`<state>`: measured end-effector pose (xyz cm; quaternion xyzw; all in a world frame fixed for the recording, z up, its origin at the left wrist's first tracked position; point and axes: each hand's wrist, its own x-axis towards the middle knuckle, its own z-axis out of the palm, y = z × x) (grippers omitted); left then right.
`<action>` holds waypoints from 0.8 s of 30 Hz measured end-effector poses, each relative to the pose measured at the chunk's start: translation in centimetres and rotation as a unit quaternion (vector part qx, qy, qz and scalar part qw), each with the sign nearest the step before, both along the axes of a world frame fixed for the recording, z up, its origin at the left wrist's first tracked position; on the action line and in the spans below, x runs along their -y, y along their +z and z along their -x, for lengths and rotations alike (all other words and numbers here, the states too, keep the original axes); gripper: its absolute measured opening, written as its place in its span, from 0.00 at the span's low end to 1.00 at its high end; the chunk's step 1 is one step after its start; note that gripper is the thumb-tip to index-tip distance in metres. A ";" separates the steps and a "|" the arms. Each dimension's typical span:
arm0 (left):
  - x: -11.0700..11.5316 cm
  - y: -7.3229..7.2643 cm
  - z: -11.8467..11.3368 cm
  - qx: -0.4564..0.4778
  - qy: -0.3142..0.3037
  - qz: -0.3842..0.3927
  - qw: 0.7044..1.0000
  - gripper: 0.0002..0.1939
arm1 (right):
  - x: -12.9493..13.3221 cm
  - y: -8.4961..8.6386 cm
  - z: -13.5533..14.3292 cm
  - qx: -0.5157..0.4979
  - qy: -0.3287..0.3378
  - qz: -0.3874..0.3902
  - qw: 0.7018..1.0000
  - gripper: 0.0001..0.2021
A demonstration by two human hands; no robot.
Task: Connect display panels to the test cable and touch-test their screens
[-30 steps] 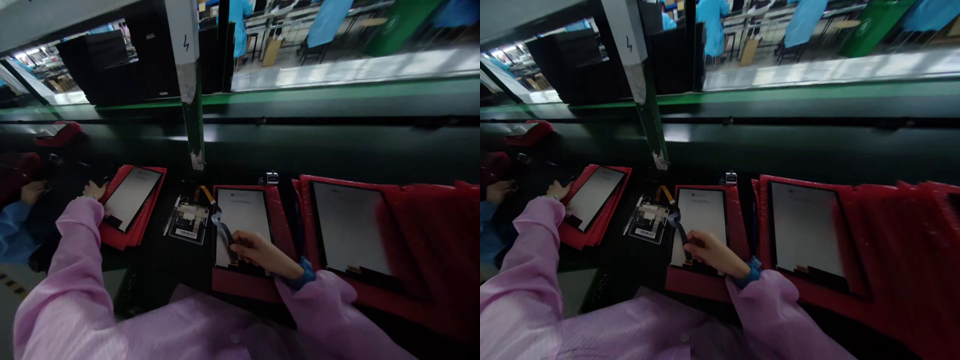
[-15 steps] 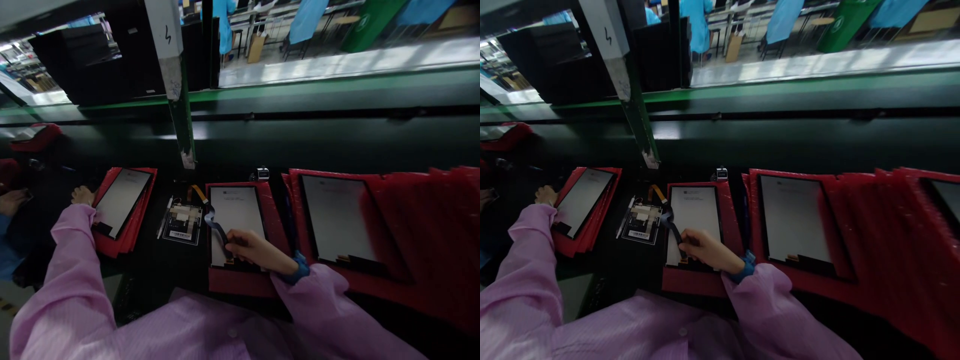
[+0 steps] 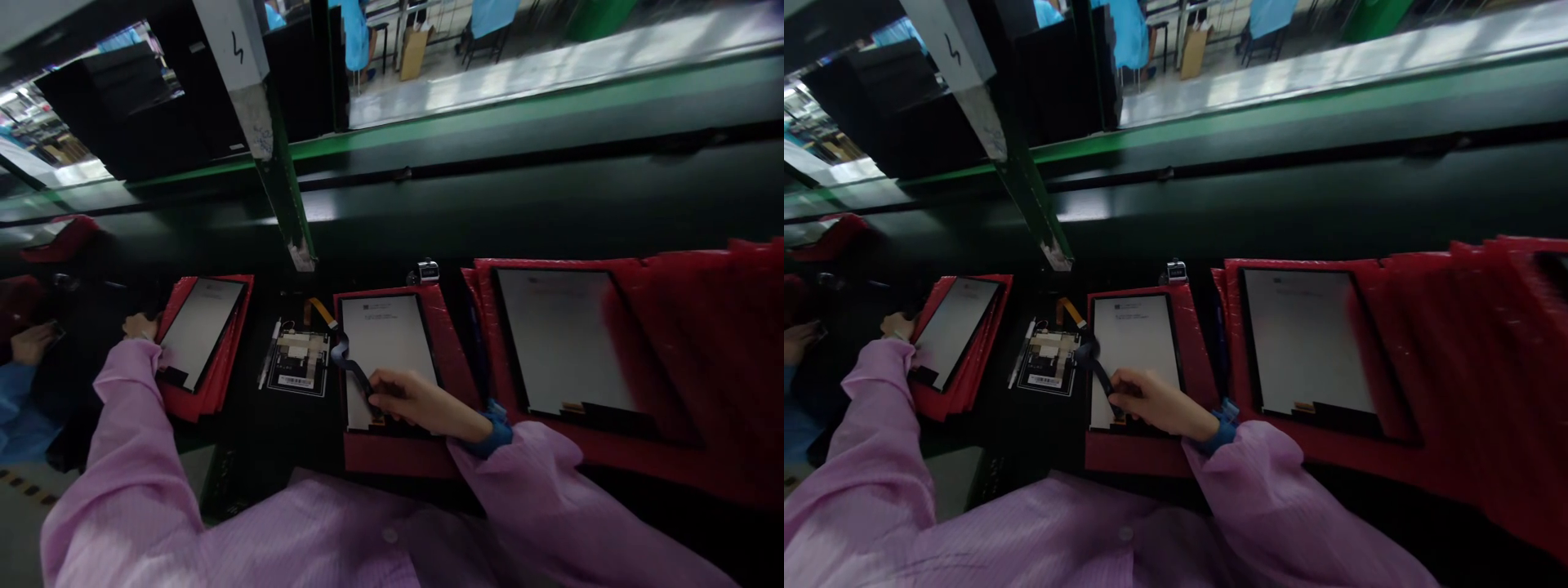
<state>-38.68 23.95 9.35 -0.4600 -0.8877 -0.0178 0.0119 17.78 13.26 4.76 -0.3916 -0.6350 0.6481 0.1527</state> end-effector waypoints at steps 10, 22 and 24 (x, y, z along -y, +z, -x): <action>0.3 -1.0 -0.8 -0.028 0.097 0.003 0.995 0.21 | 0.4 -0.4 0.0 0.019 0.003 0.016 1.000 0.18; 0.9 -2.2 -0.1 0.006 0.088 -0.043 0.995 0.19 | 0.8 -1.6 -0.2 0.033 0.007 0.019 0.999 0.24; 1.0 -2.3 -0.1 0.017 0.080 -0.064 0.995 0.19 | 0.9 -1.7 -0.2 0.035 0.003 0.020 0.999 0.26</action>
